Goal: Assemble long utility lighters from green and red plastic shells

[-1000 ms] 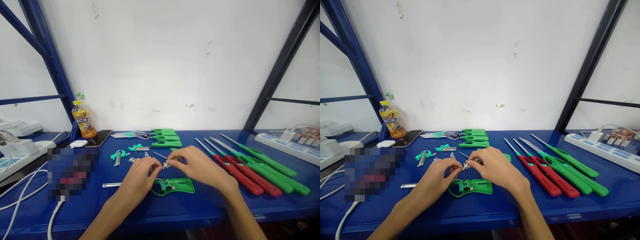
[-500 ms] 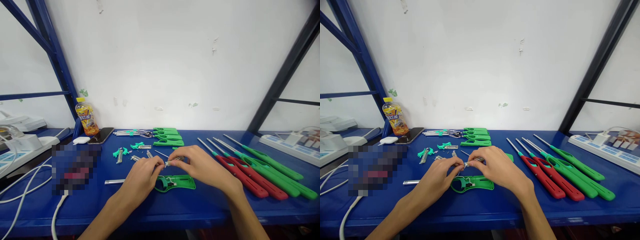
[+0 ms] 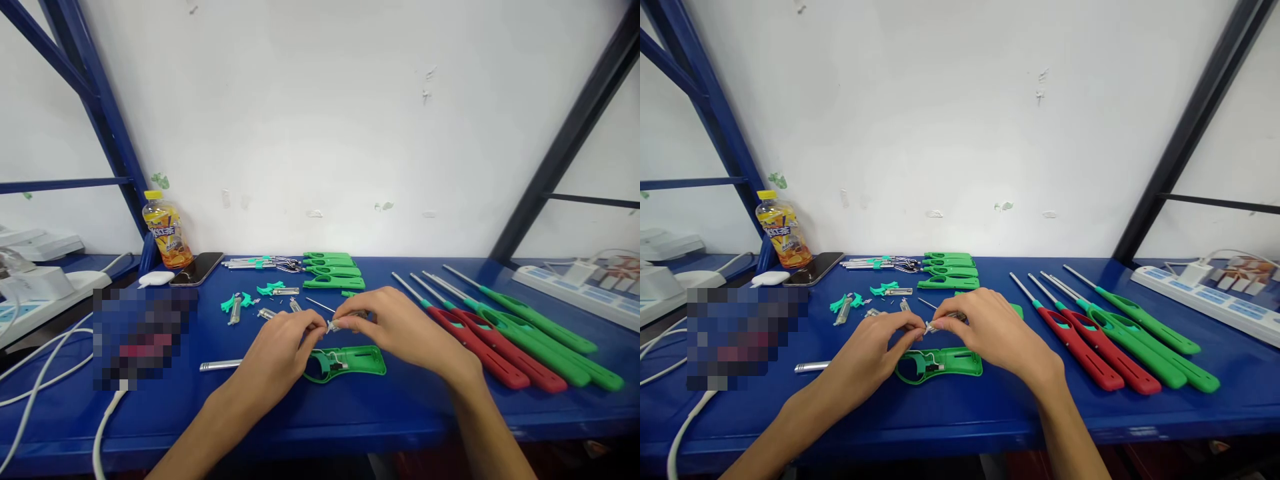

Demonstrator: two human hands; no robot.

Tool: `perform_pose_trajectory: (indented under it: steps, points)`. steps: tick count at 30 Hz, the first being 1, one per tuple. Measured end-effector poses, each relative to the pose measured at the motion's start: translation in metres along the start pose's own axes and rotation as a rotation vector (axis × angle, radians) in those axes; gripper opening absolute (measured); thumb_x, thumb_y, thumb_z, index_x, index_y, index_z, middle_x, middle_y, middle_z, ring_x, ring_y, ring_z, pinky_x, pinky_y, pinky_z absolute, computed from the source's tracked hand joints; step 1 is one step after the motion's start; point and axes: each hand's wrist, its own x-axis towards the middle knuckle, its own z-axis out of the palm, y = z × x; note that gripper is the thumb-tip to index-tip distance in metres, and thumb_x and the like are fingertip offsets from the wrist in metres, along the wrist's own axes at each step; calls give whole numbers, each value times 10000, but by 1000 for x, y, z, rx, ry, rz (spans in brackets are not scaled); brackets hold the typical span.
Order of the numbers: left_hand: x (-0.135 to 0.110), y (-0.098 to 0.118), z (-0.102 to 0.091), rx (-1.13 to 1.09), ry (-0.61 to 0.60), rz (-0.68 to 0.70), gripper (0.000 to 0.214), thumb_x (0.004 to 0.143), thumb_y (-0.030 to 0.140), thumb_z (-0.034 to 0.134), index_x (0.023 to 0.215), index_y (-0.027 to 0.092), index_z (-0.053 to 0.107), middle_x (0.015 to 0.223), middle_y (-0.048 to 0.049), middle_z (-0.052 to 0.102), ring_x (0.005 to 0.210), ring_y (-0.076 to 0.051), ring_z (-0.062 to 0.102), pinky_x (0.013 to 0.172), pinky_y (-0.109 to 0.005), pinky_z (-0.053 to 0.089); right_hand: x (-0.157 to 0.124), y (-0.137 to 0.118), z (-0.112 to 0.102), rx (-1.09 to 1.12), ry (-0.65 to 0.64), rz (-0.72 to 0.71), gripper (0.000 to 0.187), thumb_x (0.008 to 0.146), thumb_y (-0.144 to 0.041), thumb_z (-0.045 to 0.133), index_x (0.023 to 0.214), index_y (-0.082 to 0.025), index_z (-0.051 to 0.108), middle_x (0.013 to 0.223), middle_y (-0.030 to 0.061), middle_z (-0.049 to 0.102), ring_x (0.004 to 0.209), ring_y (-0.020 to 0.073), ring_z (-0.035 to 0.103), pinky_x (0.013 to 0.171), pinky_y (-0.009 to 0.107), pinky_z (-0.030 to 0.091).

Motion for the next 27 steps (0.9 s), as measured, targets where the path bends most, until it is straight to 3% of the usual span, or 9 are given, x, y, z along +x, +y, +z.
perform_pose_trajectory:
  steps: [8,22,27]
  points:
    - [-1,2,-2,-31,-10,-65,167,1036,226,576,958,238,723,940,14,770,880,-218,687,804,-340,443,1,6,2,5,3,2,132,994,-371,712,1014,-308,826,979,-21,832,896,198,748,757,295,486]
    - [-3,1,2,124,43,74,170,1065,172,517,1001,213,669,1004,-22,740,927,-234,651,834,-362,451,0,1,2,-27,32,-18,116,999,-333,706,1003,-306,819,931,-40,821,759,162,711,670,285,452]
    - [-3,-1,5,183,58,111,186,1071,163,495,1003,208,662,1000,-32,735,918,-237,643,832,-368,451,0,1,3,-46,44,-32,126,995,-342,703,991,-295,820,933,-17,820,801,179,730,675,293,456]
